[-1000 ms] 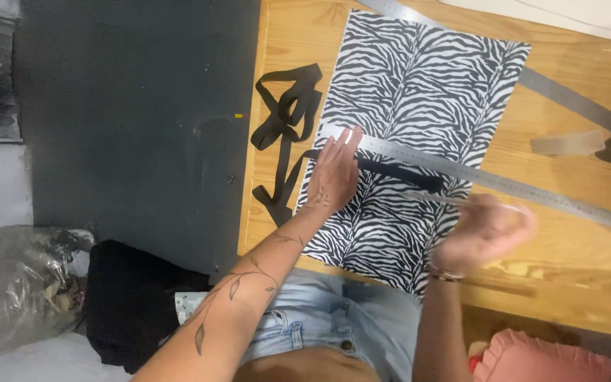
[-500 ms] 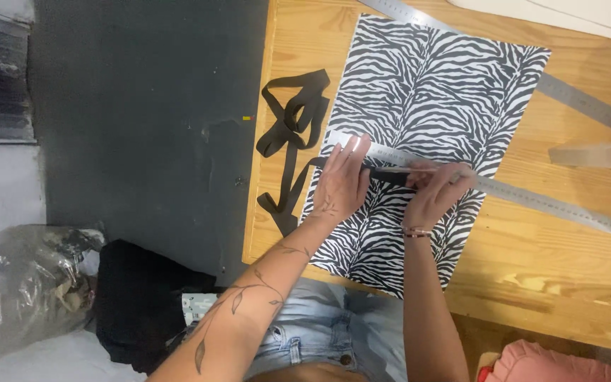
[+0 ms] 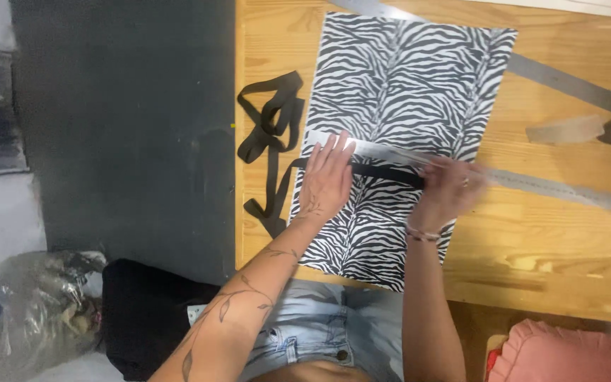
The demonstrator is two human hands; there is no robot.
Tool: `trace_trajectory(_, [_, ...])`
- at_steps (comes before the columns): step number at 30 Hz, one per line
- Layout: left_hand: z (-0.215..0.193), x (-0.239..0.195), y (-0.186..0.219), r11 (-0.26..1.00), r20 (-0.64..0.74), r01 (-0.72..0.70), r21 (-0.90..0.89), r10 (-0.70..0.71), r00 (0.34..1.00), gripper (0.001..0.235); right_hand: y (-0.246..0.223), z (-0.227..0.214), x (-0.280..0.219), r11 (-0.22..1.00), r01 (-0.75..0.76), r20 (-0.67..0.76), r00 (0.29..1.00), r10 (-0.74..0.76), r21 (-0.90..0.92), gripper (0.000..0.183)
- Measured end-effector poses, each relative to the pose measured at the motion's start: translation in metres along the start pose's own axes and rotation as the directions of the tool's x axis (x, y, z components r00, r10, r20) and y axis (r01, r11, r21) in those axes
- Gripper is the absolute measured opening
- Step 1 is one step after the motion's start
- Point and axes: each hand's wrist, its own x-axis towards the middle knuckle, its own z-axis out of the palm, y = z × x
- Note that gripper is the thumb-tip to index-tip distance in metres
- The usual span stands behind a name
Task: The person measures a piece of zebra-print fabric using a metal ruler and marks a line with a pen. They then use scissors to cut the fabric along the marked line.
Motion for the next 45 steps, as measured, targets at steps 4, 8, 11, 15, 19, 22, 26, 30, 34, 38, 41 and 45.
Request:
trace_trajectory(4, [-0.001,0.002,-0.001,0.998,-0.017,-0.058,-0.002,0.058,0.998,0.044,0.007,-0.061,0.037,0.996,-0.018,-0.335,0.941,0.048,0.090,0.023])
trace_trajectory(8, [-0.015,0.011,0.009,1.000,0.239,0.024,-0.011,-0.021,0.971,0.047,-0.009,-0.086,0.051,0.987,-0.060,-0.446,0.887,0.121,0.147,0.016])
trace_trajectory(11, [-0.001,0.004,0.003,1.000,0.155,0.011,0.002,-0.011,0.988,0.046,0.000,-0.104,0.044,0.996,-0.046,-0.346,0.935,0.071,0.081,0.010])
trace_trajectory(15, [0.009,0.000,-0.003,0.999,-0.004,-0.033,-0.012,0.033,0.999,0.043,0.024,-0.127,0.039,0.968,0.189,-0.178,0.959,-0.218,-0.167,0.022])
trace_trajectory(19, [0.008,-0.001,-0.002,0.999,0.009,-0.036,-0.014,0.036,0.999,0.043,0.026,-0.119,0.036,0.960,0.198,-0.231,0.943,-0.242,-0.198,0.018])
trace_trajectory(22, [0.008,0.001,-0.003,1.000,0.006,-0.031,0.002,0.031,1.000,0.042,0.026,-0.115,0.037,0.960,0.237,-0.219,0.939,-0.266,-0.152,0.015])
trace_trajectory(26, [0.007,-0.001,-0.002,1.000,0.035,-0.023,0.009,0.022,0.999,0.043,0.035,-0.126,0.040,0.970,0.227,-0.185,0.953,-0.239,-0.085,0.016])
trace_trajectory(30, [0.009,0.000,-0.003,0.999,0.047,-0.023,0.023,0.022,0.999,0.043,0.027,-0.119,0.038,0.973,0.218,-0.150,0.962,-0.228,-0.077,0.014])
trace_trajectory(34, [0.008,0.000,-0.002,1.000,0.051,-0.014,0.023,0.012,0.999,0.043,0.027,-0.118,0.038,0.960,0.261,-0.120,0.955,-0.273,-0.104,0.013])
trace_trajectory(38, [0.007,0.000,-0.002,1.000,0.055,-0.011,0.021,0.010,0.998,0.043,0.029,-0.117,0.037,0.952,0.271,-0.077,0.956,-0.284,-0.145,0.012])
trace_trajectory(41, [0.007,0.000,-0.002,1.000,0.064,-0.006,0.020,0.005,0.998,0.044,0.021,-0.102,0.031,0.944,0.286,-0.014,0.956,-0.292,-0.166,0.012])
trace_trajectory(45, [0.007,-0.001,-0.002,1.000,0.069,-0.001,0.017,0.000,0.998,0.043,0.039,-0.096,0.028,0.963,0.270,0.091,0.959,-0.267,-0.015,0.010])
